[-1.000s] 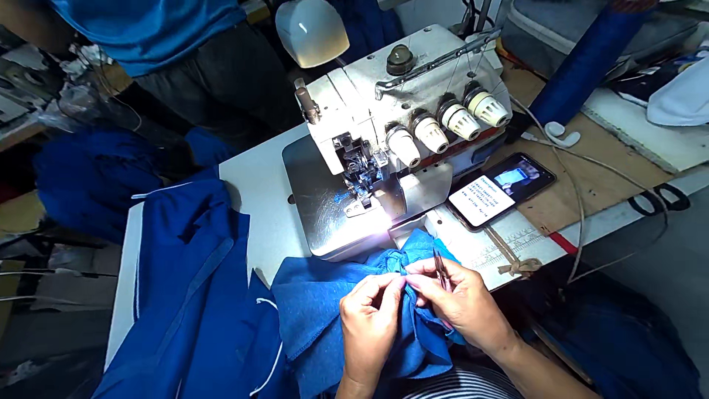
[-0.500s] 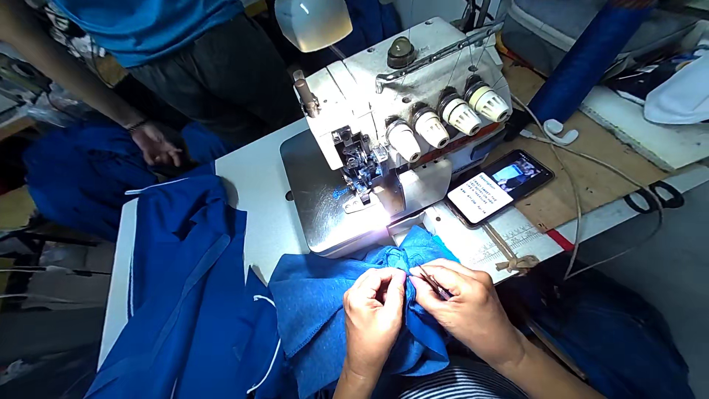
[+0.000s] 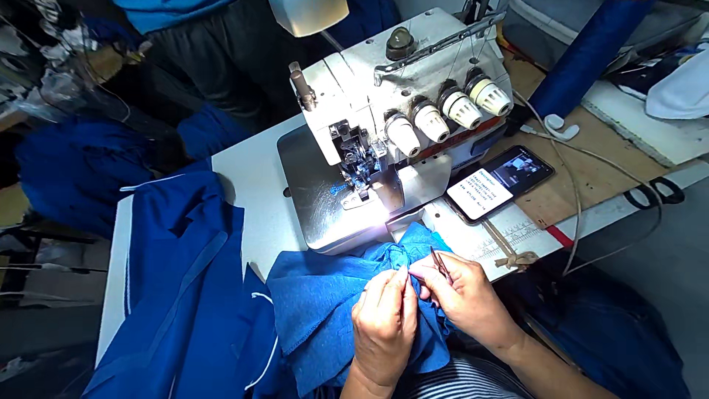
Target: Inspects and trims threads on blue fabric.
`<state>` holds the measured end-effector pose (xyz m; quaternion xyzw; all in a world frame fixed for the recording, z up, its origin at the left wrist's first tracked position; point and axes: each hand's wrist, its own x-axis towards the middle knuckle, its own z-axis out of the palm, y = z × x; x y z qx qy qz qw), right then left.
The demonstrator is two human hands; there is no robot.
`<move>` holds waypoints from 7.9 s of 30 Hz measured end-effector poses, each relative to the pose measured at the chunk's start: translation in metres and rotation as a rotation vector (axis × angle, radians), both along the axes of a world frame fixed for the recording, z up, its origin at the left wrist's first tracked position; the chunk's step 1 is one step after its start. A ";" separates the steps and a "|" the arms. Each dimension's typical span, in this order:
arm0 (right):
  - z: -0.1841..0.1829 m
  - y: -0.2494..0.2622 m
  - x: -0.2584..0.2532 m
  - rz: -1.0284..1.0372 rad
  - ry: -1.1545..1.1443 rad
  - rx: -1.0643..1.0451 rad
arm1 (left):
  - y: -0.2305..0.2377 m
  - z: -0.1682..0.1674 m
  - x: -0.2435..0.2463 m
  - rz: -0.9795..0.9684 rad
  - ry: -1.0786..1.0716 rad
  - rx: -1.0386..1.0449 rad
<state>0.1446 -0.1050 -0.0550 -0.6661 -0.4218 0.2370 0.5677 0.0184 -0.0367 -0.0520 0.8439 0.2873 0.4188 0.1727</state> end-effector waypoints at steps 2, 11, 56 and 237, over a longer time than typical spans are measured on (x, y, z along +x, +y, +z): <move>-0.002 0.001 -0.001 0.006 -0.011 0.017 | 0.002 -0.002 0.001 0.013 -0.035 -0.016; -0.001 0.000 0.001 0.030 0.053 -0.026 | 0.008 0.001 -0.006 -0.095 -0.074 -0.179; -0.008 0.012 0.028 -0.158 -0.444 -0.069 | 0.031 0.006 0.000 -0.176 -0.264 -0.835; -0.004 0.007 -0.004 -0.046 -0.639 0.151 | 0.037 -0.007 -0.006 -0.325 -0.352 -0.842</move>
